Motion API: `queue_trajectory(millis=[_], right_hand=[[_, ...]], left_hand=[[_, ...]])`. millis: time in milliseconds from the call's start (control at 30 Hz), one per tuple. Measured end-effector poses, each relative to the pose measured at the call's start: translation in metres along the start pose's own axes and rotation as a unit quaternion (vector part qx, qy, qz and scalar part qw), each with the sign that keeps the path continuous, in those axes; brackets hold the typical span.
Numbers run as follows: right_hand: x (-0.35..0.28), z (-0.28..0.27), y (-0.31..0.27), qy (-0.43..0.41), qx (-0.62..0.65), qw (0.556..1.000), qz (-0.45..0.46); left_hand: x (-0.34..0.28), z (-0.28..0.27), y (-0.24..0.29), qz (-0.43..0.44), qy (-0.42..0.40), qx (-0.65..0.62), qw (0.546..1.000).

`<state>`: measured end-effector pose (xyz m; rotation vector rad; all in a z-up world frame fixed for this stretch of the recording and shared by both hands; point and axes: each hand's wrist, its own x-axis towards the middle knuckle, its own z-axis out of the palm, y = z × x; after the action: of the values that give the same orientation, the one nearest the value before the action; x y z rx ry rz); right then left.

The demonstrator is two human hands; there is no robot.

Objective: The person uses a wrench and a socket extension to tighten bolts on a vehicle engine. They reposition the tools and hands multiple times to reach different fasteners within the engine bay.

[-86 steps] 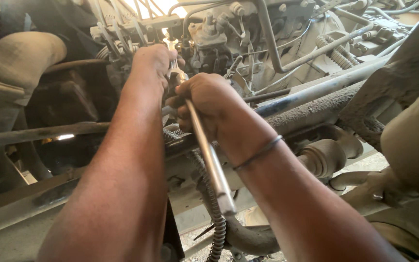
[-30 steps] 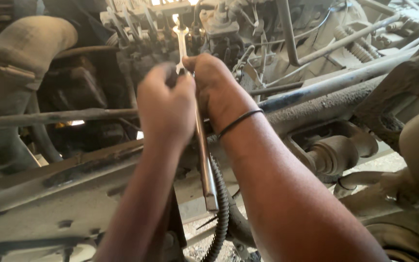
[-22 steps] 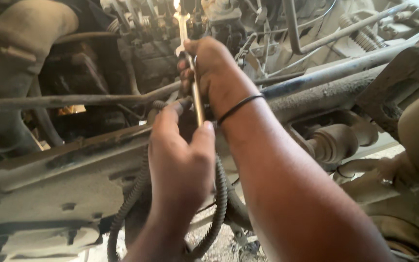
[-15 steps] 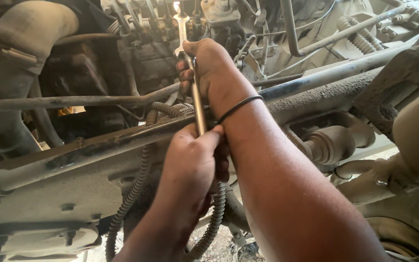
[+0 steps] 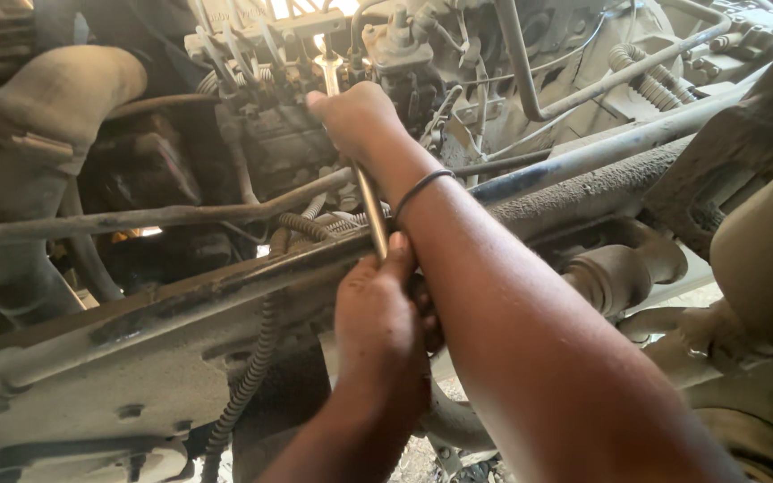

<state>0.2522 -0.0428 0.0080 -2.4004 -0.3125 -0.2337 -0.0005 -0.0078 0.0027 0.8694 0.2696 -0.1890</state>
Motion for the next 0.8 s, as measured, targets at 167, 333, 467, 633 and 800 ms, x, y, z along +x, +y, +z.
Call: queue_trajectory(millis=[167,333,467,633,800], right_hand=[[0.009,-0.001,0.010,0.076,-0.342,0.892,-0.287],[0.011,-0.032,0.049,0.010,-0.217,0.940,-0.263],[0.043,-0.057,0.090,0.078,-0.449,0.806,-0.377],[0.033,-0.038,0.100,0.056,-0.102,0.984,-0.136],[0.023,-0.040,0.092,0.090,-0.376,0.859,-0.335]], left_hand=[[-0.001,0.011,-0.004,-0.015,0.053,0.033,0.998],[0.014,0.054,-0.044,0.119,0.052,0.017,0.991],[0.042,0.076,-0.062,0.114,-0.007,-0.024,0.993],[0.038,0.050,-0.053,0.081,-0.055,0.001,0.995],[0.012,0.038,-0.027,-0.020,-0.013,0.099,0.995]])
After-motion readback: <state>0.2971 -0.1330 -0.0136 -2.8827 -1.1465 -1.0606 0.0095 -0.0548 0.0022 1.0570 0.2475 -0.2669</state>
